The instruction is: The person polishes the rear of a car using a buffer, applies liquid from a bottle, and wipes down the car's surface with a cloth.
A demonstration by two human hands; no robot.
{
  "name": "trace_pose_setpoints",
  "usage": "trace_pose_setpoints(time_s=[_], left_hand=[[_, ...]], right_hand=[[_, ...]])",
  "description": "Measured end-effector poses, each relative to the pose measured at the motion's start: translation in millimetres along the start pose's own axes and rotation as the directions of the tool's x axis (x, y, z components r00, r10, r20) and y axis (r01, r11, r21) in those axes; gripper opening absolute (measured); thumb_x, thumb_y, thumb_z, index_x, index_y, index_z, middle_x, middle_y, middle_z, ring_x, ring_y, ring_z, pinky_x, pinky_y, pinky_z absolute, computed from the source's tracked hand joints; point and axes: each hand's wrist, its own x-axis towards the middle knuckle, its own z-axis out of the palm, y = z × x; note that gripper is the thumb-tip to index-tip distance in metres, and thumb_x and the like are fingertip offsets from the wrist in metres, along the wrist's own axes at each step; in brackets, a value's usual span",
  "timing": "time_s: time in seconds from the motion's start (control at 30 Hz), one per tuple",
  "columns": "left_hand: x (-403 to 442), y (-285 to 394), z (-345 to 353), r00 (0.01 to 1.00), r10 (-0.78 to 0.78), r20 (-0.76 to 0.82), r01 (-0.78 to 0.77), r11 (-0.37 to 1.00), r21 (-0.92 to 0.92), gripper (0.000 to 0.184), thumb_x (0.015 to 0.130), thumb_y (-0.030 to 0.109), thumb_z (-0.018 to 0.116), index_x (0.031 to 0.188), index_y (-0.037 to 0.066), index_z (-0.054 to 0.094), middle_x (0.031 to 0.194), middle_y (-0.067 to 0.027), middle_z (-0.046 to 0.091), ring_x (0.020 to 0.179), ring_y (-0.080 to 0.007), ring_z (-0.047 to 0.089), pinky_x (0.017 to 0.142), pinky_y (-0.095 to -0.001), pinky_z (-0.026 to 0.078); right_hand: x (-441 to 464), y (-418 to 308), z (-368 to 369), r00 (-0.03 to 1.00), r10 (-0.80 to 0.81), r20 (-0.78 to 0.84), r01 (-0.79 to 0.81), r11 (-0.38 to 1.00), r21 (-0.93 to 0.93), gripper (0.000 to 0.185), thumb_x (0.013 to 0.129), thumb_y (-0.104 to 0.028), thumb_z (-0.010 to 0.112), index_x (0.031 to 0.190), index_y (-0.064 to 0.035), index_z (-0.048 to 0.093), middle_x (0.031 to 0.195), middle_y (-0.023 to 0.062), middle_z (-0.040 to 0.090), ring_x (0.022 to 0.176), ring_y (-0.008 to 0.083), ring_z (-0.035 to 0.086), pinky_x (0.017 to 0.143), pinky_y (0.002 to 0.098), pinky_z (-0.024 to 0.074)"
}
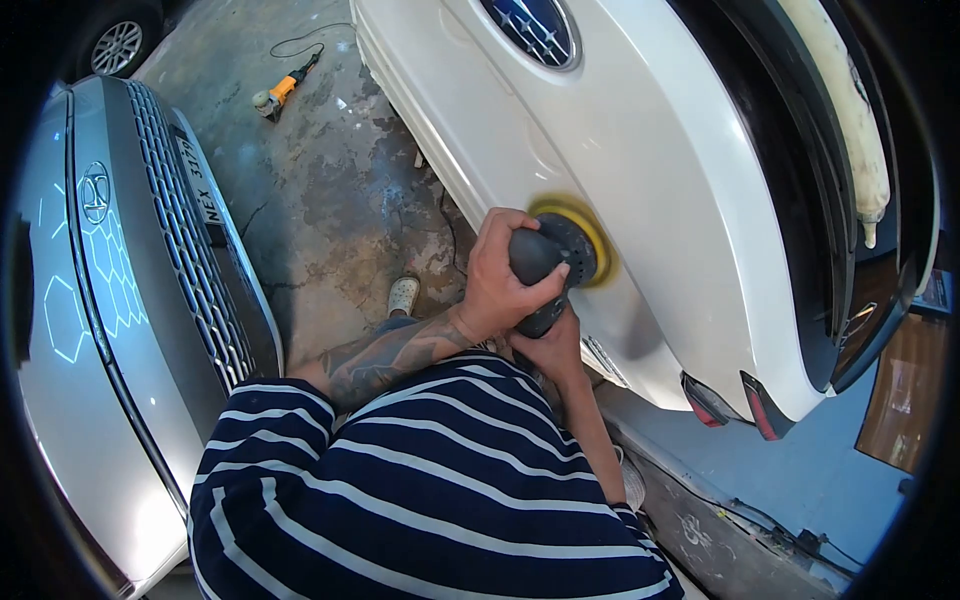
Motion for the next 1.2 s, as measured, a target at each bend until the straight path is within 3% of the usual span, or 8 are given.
trace_pose_setpoints(time_s=[0.27,0.33,0.37,0.4,0.6,0.73,0.9,1.2], left_hand=[[25.5,2.1,-15.3,0.995,-0.092,-0.029,0.092,0.996,-0.005,0.050,0.075,0.018,0.084,0.113,0.003,0.055,0.105,-0.0146,0.057,0.096,-0.0300,0.062,0.086,-0.0394,0.051],[34.9,-2.3,-21.1,0.995,-0.086,-0.040,0.087,0.996,0.026,0.049,0.076,0.019,0.084,0.113,0.003,0.055,0.105,-0.0137,0.057,0.096,-0.0290,0.062,0.086,-0.0386,0.051],[40.2,-3.1,-23.0,0.997,-0.061,-0.054,0.063,0.997,0.035,0.049,0.077,0.019,0.084,0.114,0.003,0.056,0.105,-0.0135,0.058,0.095,-0.0285,0.062,0.085,-0.0379,0.051],[44.2,-4.7,-25.2,0.996,-0.068,-0.049,0.070,0.997,0.032,0.049,0.077,0.019,0.084,0.114,0.003,0.056,0.105,-0.0135,0.058,0.095,-0.0285,0.062,0.085,-0.0379,0.051],[71.2,-2.9,-36.5,0.981,-0.154,-0.116,0.157,0.987,0.022,0.050,0.078,0.021,0.084,0.116,0.003,0.056,0.101,-0.0111,0.061,0.091,-0.0228,0.061,0.083,-0.0361,0.051],[58.3,10.3,-20.2,0.991,-0.056,-0.120,0.063,0.996,0.056,0.051,0.078,0.021,0.084,0.116,0.003,0.056,0.101,-0.0109,0.061,0.091,-0.0222,0.062,0.083,-0.0354,0.052],[19.5,23.4,2.9,0.994,-0.110,-0.027,0.109,0.993,-0.047,0.054,0.076,0.020,0.085,0.116,0.002,0.054,0.108,-0.0154,0.056,0.099,-0.0290,0.061,0.088,-0.0388,0.052],[15.8,-1.5,-12.8,0.995,0.069,0.067,-0.052,0.974,-0.221,0.059,0.074,0.020,0.082,0.121,0.001,0.051,0.110,-0.0190,0.054,0.102,-0.0360,0.060,0.089,-0.0424,0.051]], right_hand=[[-13.3,-7.7,-9.3,0.998,0.000,0.065,0.005,0.998,-0.069,0.082,0.067,-0.027,0.094,0.130,0.0029,0.053,0.119,0.0150,0.068,0.109,0.0235,0.066,0.096,0.0362,0.0517],[-19.2,36.4,-0.6,0.993,0.076,0.085,-0.090,0.981,0.174,0.081,0.070,-0.027,0.094,0.132,0.0028,0.053,0.119,0.0132,0.068,0.111,0.0223,0.065,0.099,0.0358,0.0501],[-19.8,43.0,-1.4,0.950,0.228,0.214,-0.269,0.944,0.190,0.080,0.071,-0.027,0.094,0.134,0.0032,0.054,0.118,0.0129,0.068,0.111,0.0220,0.064,0.100,0.0362,0.0492],[-20.6,38.1,2.4,0.948,0.236,0.212,-0.277,0.942,0.191,0.080,0.071,-0.027,0.094,0.134,0.0032,0.054,0.118,0.0129,0.068,0.111,0.0220,0.064,0.100,0.0362,0.0492],[-0.8,11.4,16.7,0.993,0.120,0.012,-0.119,0.992,-0.046,0.081,0.065,-0.035,0.097,0.126,0.0026,0.058,0.118,0.0148,0.069,0.107,0.0257,0.066,0.098,0.0367,0.0502],[-15.7,26.7,6.8,0.986,0.138,-0.095,-0.152,0.975,-0.161,0.076,0.066,-0.030,0.094,0.125,0.0027,0.059,0.111,0.0151,0.071,0.102,0.0232,0.068,0.094,0.0375,0.0517],[-40.6,59.2,0.9,0.993,0.070,-0.095,-0.088,0.977,-0.194,0.064,0.067,-0.027,0.090,0.116,0.0023,0.062,0.103,0.0156,0.072,0.093,0.0237,0.068,0.087,0.0375,0.0536],[-51.7,38.5,-0.1,0.988,0.091,-0.125,-0.118,0.966,-0.230,0.057,0.065,-0.025,0.088,0.109,0.0023,0.063,0.096,0.0136,0.071,0.086,0.0235,0.067,0.082,0.0371,0.0541]])
